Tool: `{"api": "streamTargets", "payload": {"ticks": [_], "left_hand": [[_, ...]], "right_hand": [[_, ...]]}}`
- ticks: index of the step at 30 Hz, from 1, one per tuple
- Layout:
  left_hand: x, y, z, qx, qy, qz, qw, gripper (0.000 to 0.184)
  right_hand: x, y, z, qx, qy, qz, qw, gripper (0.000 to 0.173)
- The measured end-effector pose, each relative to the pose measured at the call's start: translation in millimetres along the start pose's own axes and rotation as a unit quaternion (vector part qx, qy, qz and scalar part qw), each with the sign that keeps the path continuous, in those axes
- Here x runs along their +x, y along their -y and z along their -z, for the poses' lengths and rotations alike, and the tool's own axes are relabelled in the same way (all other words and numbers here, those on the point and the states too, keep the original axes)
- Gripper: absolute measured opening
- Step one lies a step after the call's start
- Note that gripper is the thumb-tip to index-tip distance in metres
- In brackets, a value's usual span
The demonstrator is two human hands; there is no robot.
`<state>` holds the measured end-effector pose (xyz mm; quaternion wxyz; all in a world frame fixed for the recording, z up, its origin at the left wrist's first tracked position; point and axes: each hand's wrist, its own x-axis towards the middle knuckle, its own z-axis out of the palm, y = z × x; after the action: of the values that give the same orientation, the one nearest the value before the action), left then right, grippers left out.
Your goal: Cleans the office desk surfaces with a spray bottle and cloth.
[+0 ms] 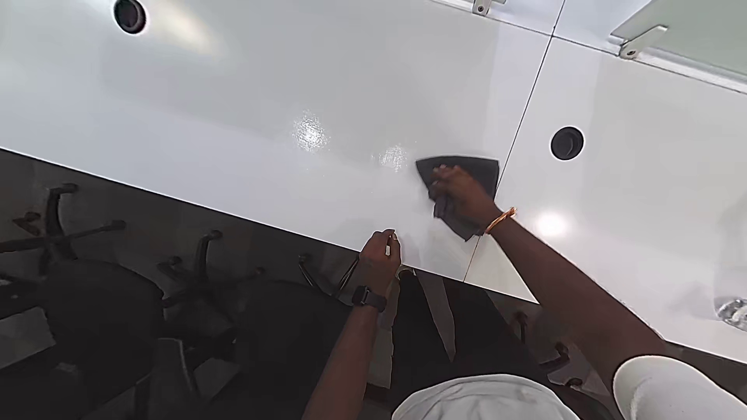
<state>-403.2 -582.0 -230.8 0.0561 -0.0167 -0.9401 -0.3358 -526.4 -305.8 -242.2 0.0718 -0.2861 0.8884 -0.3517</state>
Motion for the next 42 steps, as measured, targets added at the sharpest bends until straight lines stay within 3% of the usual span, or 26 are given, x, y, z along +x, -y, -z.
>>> {"api": "streamTargets", "payload": {"ticks": [2,6,8,10,13,18,24,28,31,33,35,37,40,42], "left_hand": [[5,2,-3,-0.020,0.001,-0.020,1.000,0.021],[27,-19,-13,-0.096,-0.012,-0.024,0.995,0.025],[34,-34,-31,-0.105,0.034,-0.037,0.993,0.032],[31,-38,-55,-0.067,0.116,-0.102,0.986,0.038],[30,-33,-79,0.018,0.162,-0.198,0.967,0.043],[31,-34,-81,0.052,0.172,-0.189,0.965,0.050],[31,-38,-84,0.078,0.154,-0.185,0.967,0.047],[31,-37,-87,0.093,0.152,-0.191,0.965,0.041],[31,-40,-85,0.082,0.152,-0.186,0.967,0.040],[30,-46,-77,0.070,0.163,-0.155,0.972,0.030],[33,-56,-64,0.084,0.251,-0.071,0.962,0.032],[34,-60,-61,0.087,0.289,-0.051,0.952,0.035],[32,-45,-79,0.061,0.181,-0.148,0.970,0.042],[31,-39,-86,0.043,0.157,-0.180,0.970,0.043]], "right_hand": [[-2,-11,7,-0.009,-0.077,-0.063,0.995,0.039],[-44,37,-37,-0.065,-0.157,-0.199,0.965,0.043],[-77,61,-58,-0.097,-0.142,-0.215,0.961,0.042],[-101,71,-66,-0.117,-0.124,-0.199,0.965,0.044],[-99,65,-61,-0.116,-0.109,-0.179,0.971,0.044],[-65,38,-45,-0.100,-0.086,-0.143,0.981,0.040],[20,-24,10,-0.059,-0.083,-0.083,0.991,0.042],[61,-36,10,-0.066,-0.169,-0.180,0.967,0.039],[83,9,-20,-0.064,-0.191,-0.284,0.937,0.041],[90,49,-42,-0.050,-0.105,-0.240,0.964,0.043],[99,65,-64,-0.015,-0.022,-0.111,0.993,0.039],[106,55,-69,0.027,0.057,0.020,0.998,0.037],[127,13,-26,0.034,0.148,0.147,0.977,0.041],[137,-13,6,-0.046,0.092,0.094,0.990,0.040]]}}
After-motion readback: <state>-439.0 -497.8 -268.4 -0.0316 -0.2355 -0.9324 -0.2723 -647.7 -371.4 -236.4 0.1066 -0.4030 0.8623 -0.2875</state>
